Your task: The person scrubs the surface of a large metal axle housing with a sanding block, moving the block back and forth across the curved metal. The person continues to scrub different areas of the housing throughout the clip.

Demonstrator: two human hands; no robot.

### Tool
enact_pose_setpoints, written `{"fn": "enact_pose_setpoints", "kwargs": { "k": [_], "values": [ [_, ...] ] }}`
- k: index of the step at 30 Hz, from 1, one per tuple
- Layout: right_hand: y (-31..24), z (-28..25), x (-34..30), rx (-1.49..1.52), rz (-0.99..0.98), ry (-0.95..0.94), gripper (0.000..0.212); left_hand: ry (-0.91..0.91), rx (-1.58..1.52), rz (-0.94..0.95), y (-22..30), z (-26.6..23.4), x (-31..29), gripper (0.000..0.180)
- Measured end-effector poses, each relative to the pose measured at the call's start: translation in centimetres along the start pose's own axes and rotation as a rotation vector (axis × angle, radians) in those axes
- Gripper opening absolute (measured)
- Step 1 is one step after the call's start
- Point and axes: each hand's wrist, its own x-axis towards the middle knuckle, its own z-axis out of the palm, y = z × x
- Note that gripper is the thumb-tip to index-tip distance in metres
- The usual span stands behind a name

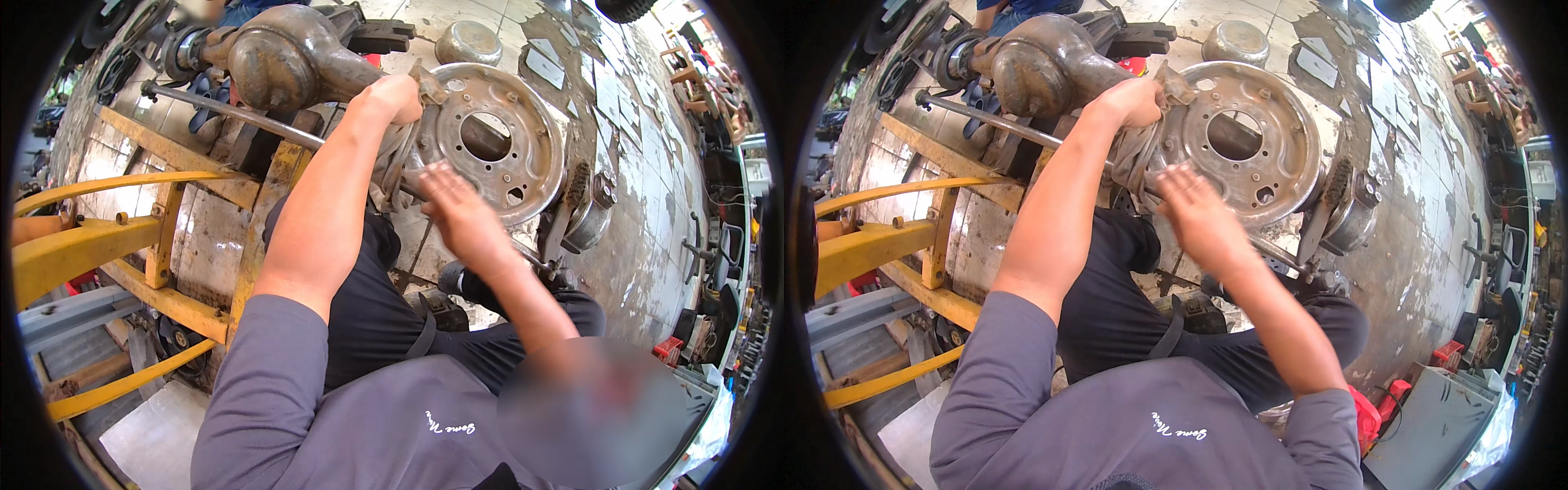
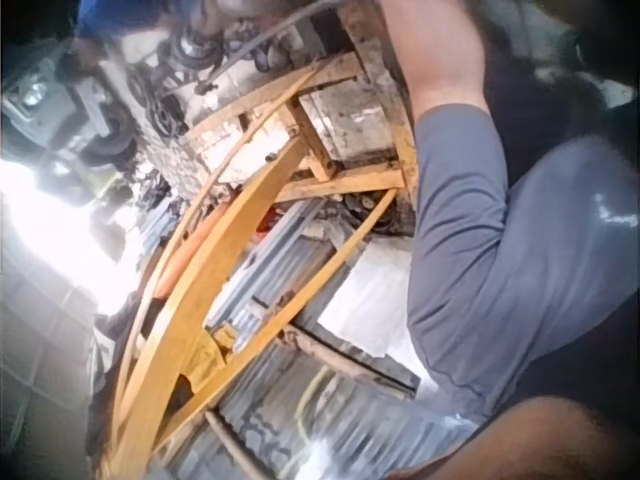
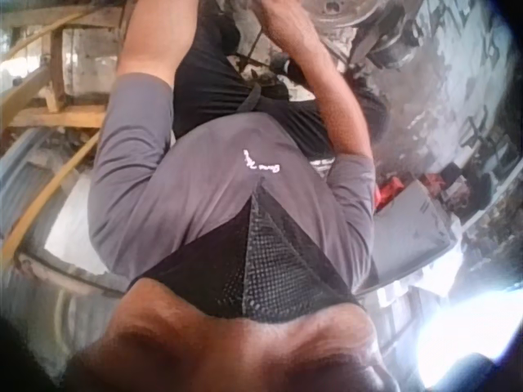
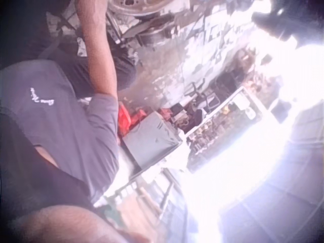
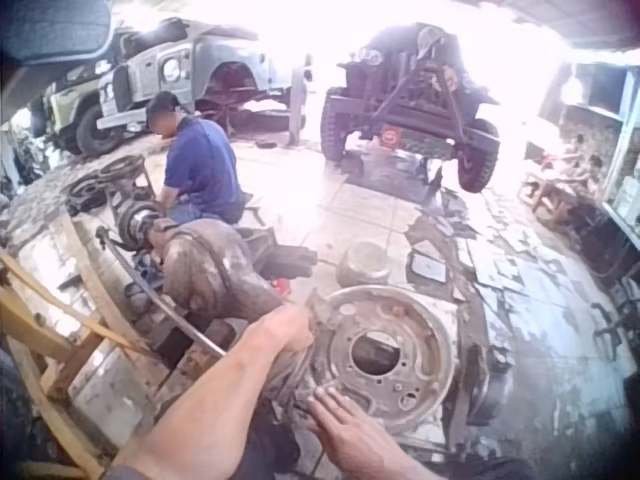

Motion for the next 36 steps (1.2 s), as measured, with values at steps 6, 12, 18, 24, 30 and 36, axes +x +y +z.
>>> {"fn": "enact_pose_setpoints", "kwargs": {
  "k": [6, 12, 18, 24, 30, 36],
  "values": [
    [-0.3, 1.6, -2.6, -0.19, -0.076, -0.159, 0.066, 0.028, -0.03, 0.012, -0.1, 0.0, -1.5, 0.035],
    [-1.1, 1.9, -0.5, -0.235, -0.069, -0.178, 0.075, 0.039, -0.006, 0.021, -0.2, 0.4, -1.1, 0.033],
    [-0.3, 0.1, -4.2, -0.281, -0.074, -0.247, 0.075, 0.016, 0.028, 0.008, 0.2, 0.3, -1.3, 0.032],
    [-1.5, 2.5, -1.1, -0.279, -0.057, -0.152, 0.069, 0.043, 0.08, 0.035, 0.1, 0.9, -0.6, 0.031],
    [1.1, -0.5, -6.5, -0.344, -0.053, -0.254, 0.063, 0.019, -0.016, -0.014, 0.5, 0.3, -1.5, 0.029],
    [-0.7, 2.4, -4.5, -0.302, 0.01, -0.158, 0.066, 0.181, 0.02, 0.073, -0.8, 2.1, -0.1, 0.025]
  ]
}}
